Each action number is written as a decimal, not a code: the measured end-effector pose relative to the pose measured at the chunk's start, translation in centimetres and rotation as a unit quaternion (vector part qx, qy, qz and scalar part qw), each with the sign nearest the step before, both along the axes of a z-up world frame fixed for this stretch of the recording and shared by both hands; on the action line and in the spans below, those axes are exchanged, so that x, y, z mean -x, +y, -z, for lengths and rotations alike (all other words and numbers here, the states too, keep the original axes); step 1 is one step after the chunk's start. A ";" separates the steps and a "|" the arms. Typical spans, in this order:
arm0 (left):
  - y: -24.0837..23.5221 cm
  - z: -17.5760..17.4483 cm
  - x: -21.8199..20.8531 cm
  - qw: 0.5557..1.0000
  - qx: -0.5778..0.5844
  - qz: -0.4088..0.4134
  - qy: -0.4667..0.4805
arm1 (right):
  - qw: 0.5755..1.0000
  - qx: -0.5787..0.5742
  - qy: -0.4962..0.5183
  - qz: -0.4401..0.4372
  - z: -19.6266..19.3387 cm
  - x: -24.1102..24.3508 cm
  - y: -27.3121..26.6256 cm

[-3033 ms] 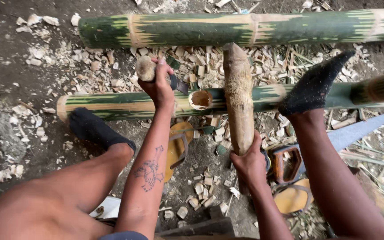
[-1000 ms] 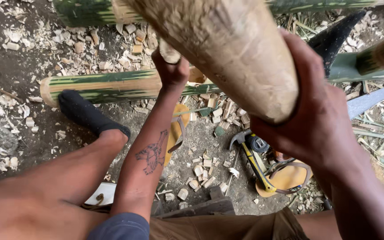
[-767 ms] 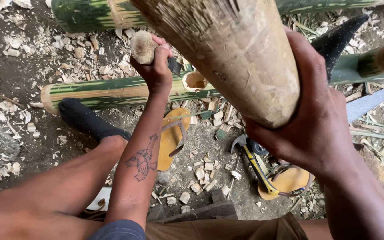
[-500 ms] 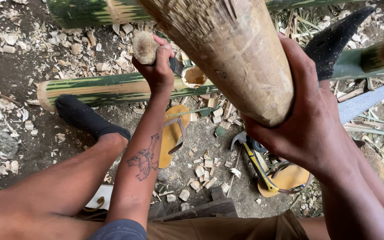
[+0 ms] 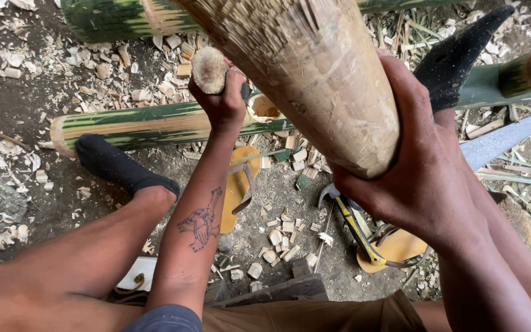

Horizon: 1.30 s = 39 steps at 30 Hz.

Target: The person uses a hand saw to cut a section of a bamboo pole, then switches to a chisel and wooden mallet to carve out the interior. The person repeatedly strikes the chisel to remove material from the bamboo, creating a hollowed section.

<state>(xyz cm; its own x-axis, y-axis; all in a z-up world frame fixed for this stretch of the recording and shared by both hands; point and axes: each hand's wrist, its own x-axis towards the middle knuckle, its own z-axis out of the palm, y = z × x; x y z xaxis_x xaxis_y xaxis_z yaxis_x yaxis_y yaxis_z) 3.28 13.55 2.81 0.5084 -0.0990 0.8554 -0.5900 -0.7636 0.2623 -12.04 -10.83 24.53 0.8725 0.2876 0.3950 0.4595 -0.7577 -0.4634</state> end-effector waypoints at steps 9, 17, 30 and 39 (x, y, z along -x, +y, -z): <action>0.4 3.4 -2.1 0.980 0.100 0.095 0.145 | 0.962 0.001 0.268 0.052 1.3 -2.1 1.8; 0.3 2.3 -0.3 0.984 0.047 0.151 0.079 | 0.981 -0.059 0.179 0.039 -1.1 -0.9 0.3; -0.8 -0.1 -0.1 0.900 0.279 0.234 0.239 | 0.964 -0.047 0.251 0.067 -1.7 -0.5 1.1; -1.6 2.6 -1.2 0.936 0.162 0.152 0.273 | 0.930 0.014 0.357 0.084 0.7 -2.5 4.5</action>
<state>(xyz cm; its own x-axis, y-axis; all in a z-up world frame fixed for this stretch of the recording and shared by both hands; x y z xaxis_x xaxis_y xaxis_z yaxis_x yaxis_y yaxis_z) 4.53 11.95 0.21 0.8687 -0.0908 0.4870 -0.4781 -0.4108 0.7763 -9.51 -6.32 23.80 0.9431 0.1240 -0.3085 -0.0845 -0.8080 -0.5832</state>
